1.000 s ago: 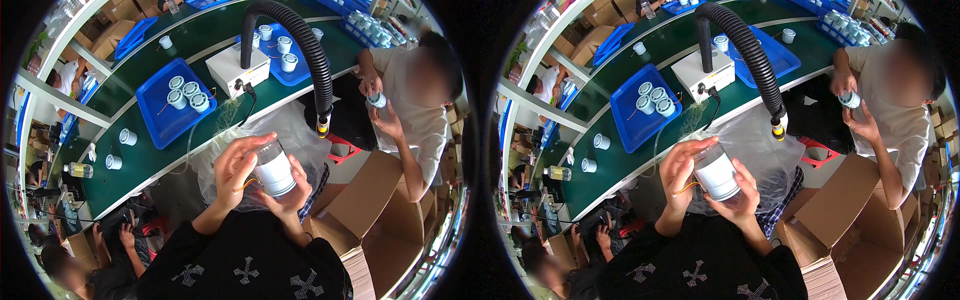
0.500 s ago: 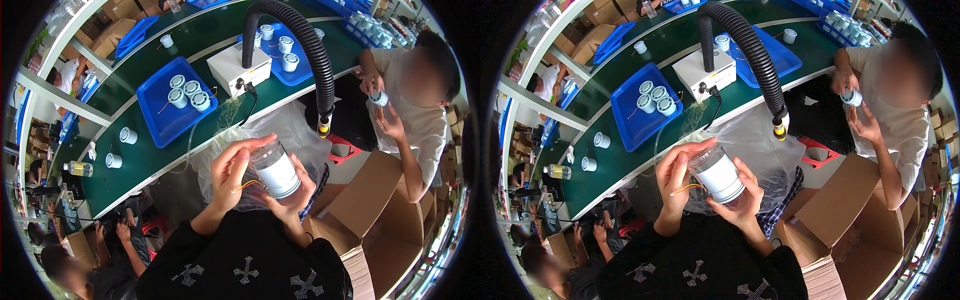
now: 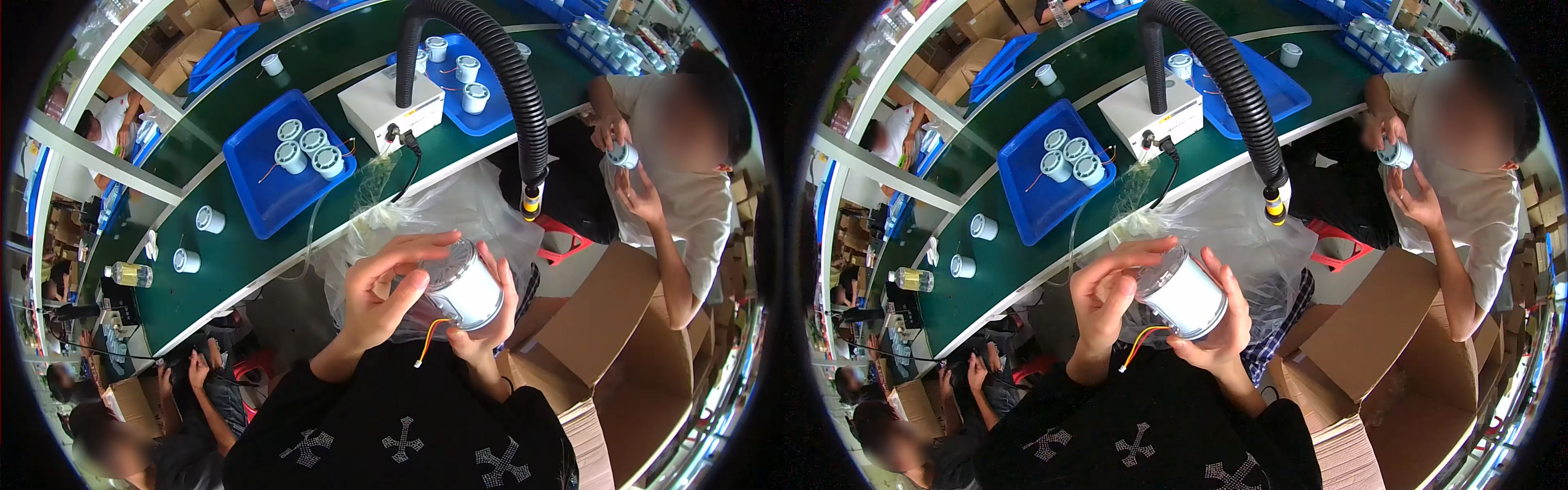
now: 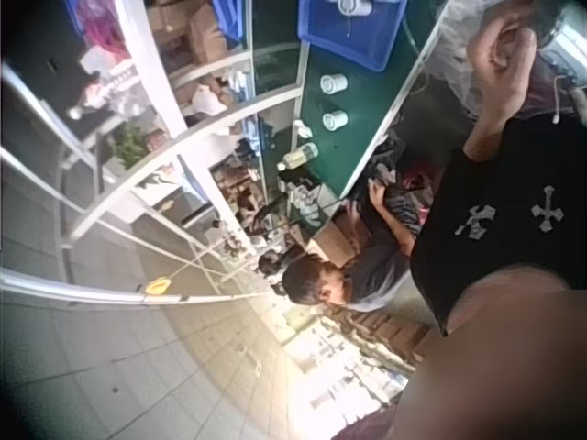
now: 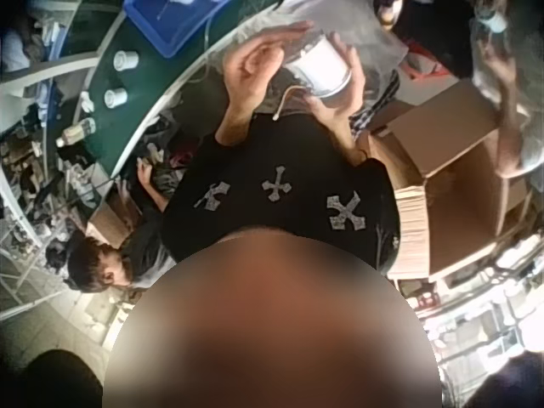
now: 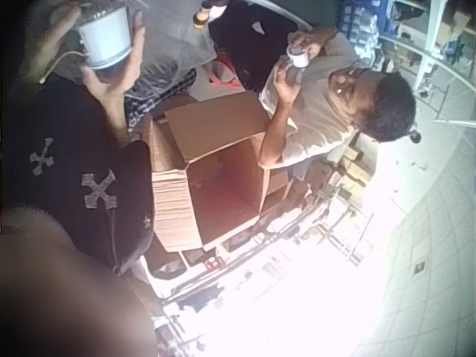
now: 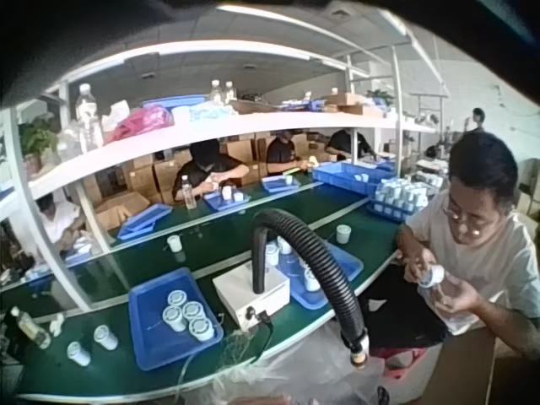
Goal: The person assembles small cylindrical electronic components by hand. They pick up a white cylinder and a clear plastic cover, fit the cover over the cylinder, and place the assembled unit into a blue tray. The person repeats this process for multiple units, handling them one at a time.
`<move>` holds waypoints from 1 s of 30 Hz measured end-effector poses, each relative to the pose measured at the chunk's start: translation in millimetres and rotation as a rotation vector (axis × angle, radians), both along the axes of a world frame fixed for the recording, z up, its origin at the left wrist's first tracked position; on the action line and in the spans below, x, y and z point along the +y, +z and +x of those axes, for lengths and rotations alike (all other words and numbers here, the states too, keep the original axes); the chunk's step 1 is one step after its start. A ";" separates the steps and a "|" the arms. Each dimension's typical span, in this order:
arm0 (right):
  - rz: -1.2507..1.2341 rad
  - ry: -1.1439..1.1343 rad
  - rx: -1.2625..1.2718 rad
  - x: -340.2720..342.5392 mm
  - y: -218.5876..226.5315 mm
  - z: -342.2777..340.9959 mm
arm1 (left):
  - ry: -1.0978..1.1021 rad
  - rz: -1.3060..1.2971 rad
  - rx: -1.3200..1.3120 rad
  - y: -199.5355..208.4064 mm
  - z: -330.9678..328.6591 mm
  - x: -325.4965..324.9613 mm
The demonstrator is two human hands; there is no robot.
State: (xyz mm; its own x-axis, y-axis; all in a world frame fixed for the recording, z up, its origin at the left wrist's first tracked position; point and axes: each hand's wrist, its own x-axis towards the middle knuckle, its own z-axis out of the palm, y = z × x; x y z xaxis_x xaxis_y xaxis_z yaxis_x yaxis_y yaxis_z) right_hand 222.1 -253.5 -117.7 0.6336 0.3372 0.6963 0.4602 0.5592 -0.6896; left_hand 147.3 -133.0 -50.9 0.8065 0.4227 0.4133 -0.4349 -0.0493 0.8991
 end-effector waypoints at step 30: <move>-0.200 -0.093 -0.124 -1.0 4.3 3.7 | 0.142 -0.031 -0.009 -5.3 2.5 -3.7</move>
State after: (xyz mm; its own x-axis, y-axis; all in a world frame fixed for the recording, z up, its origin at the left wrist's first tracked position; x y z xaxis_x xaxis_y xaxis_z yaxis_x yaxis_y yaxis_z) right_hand 225.8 -254.5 -113.4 0.5819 0.4204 0.6962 0.5916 0.3686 -0.7170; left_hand 149.7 -136.6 -56.1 0.7339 0.5449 0.4056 -0.4338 -0.0834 0.8971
